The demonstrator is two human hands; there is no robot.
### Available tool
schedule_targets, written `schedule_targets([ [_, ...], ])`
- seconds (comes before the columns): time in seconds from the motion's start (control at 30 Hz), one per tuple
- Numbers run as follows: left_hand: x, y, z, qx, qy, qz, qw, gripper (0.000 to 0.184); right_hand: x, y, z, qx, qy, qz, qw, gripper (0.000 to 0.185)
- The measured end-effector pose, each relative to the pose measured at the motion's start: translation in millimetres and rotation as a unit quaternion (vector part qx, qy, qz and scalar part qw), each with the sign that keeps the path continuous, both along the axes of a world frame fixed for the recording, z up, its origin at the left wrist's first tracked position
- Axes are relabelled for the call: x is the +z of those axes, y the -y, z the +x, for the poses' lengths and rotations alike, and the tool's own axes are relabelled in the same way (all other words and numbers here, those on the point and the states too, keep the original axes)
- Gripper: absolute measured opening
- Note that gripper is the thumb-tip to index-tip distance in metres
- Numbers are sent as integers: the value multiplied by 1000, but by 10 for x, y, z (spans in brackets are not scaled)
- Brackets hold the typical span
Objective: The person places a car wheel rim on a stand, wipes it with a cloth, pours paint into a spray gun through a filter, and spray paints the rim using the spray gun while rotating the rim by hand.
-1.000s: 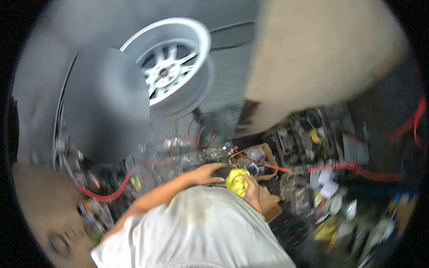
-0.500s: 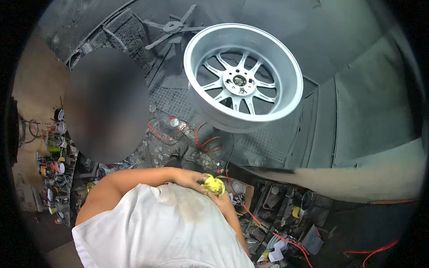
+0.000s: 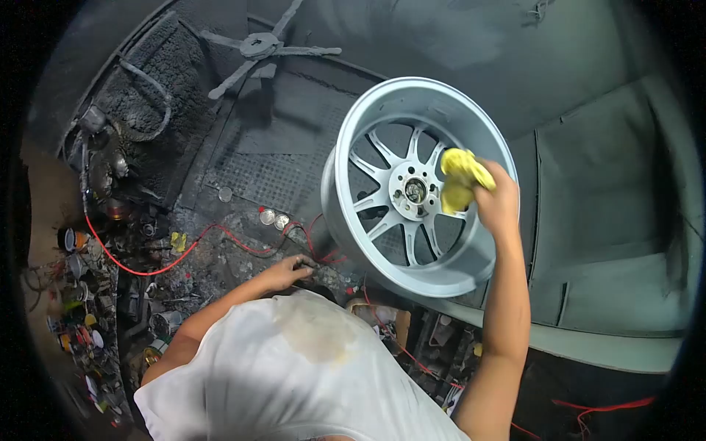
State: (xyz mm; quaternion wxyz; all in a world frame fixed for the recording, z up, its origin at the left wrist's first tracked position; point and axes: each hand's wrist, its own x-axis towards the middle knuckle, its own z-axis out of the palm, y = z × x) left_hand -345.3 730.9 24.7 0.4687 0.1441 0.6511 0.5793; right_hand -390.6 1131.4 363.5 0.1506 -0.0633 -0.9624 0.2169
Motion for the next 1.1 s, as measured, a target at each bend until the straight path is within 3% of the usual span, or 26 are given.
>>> schedule_targets([
  [0.1,-51,84,-362,35,17,2,999,36,-900,-247,-958,-54,130,109,984,42],
  [0.17,-45,223,-576,28,3,-24,999,36,-1345,0,-1213,11,299,223,928,30],
  [0.23,-35,381,-760,47,26,2,999,40,-1576,459,-1105,148,251,352,889,17],
  [0.3,147,531,-959,69,3,-67,995,36,-1046,1219,-766,339,327,430,770,17],
  [0.37,-144,648,-1105,77,-19,-42,996,36,-1192,1161,-465,417,283,316,804,19],
  [0.4,-160,663,-1191,106,15,-35,994,35,-1192,1078,-559,415,336,339,775,21],
  [0.43,-187,641,-1250,135,51,-27,989,33,-1144,962,-709,367,318,372,791,21],
  [0.5,16,495,-1473,107,0,-71,992,29,-1089,641,-1105,373,137,276,875,26],
  [0.57,1,310,-1666,129,-8,4,992,32,-1217,409,-1166,235,143,238,931,32],
  [0.6,219,207,-1752,119,-16,4,993,31,-1256,514,-1079,224,122,261,931,32],
  [0.7,434,-102,-2028,121,38,54,990,31,-1248,811,-716,412,226,232,852,14],
  [0.77,591,-367,-2323,124,-18,32,992,34,-1060,830,-614,405,276,273,828,14],
  [0.87,495,-889,-2898,103,-160,91,978,44,-631,240,-1008,283,176,401,853,24],
  [0.9,493,-1095,-3061,95,-111,115,983,49,-474,-15,-1064,236,137,455,848,27],
  [0.97,613,-1384,-3259,81,-49,90,991,51,-478,-721,-1067,207,202,540,790,37],
  [1.03,656,-1531,-3255,91,-68,50,992,52,-340,-1033,-770,153,378,584,702,42],
  [1.1,342,-1614,-3248,64,-98,52,992,51,-454,-1028,-355,104,458,568,676,43],
])
